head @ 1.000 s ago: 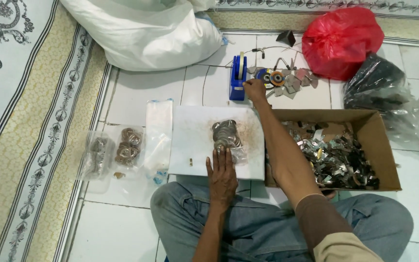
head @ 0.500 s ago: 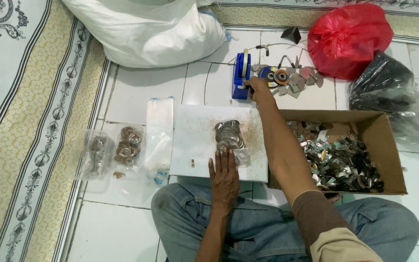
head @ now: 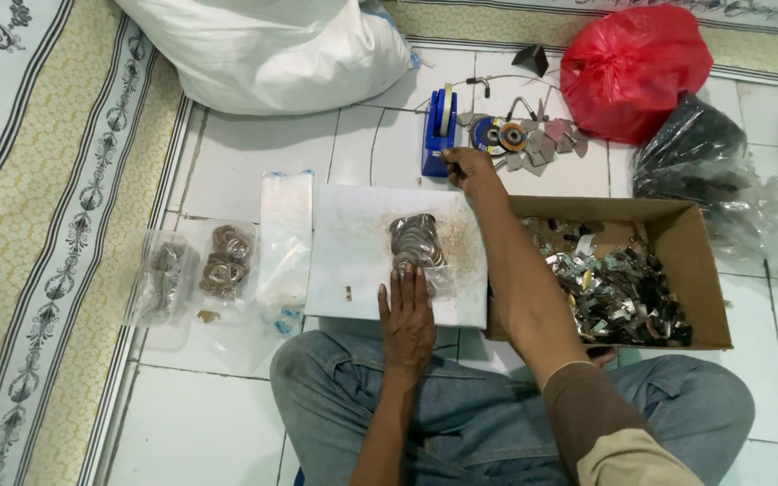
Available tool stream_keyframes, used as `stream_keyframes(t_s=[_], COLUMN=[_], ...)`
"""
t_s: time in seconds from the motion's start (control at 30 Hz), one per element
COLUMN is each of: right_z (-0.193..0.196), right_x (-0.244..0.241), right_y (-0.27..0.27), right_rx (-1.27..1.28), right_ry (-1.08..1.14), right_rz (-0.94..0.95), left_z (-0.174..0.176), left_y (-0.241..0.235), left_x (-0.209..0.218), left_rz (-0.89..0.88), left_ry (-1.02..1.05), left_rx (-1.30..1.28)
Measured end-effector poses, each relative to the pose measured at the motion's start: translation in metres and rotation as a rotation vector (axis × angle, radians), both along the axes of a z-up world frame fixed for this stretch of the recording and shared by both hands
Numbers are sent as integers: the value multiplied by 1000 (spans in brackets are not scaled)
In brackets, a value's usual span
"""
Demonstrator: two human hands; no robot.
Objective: The person sits on the floor and sorts small, round metal objects from a cardboard box onto a white surface. They arrange the items into neat stacks, place them into a clear plastic bag, and seal the bag using a tape dispenser. The person then continues to sort through the remaining metal parts in the box.
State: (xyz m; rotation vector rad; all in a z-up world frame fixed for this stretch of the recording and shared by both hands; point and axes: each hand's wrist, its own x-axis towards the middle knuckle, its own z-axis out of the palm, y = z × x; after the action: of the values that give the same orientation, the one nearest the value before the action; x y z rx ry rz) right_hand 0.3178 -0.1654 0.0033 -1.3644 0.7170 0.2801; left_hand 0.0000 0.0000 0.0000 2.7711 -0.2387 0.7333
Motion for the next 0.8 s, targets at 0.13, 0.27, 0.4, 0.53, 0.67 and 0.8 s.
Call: stream_keyframes(t_s=[0.13,0.27,0.4,0.53,0.67,0.8], right_z=[-6,3,12,-7,-5,-8], right_x=[-1,2,-8,2,1,3], right_y=[-2,-1,10,9,9,2], right_rx=[75,105,50,41,29,55], right_ry=[40,62,49,24,30,83], right_rz=[13,6,-115,-164,-183,-159], left_z=[-2,0,5,7,4,4], left_y=[-1,-1,0,-1,-1,-1], left_x=[0,3,0,0,1,1], left_rz=[-2,9,22,22,25,40], left_ry=[10,-11,-6,-13,-16,-43], left_rx=[-2,14,55,26,26,48])
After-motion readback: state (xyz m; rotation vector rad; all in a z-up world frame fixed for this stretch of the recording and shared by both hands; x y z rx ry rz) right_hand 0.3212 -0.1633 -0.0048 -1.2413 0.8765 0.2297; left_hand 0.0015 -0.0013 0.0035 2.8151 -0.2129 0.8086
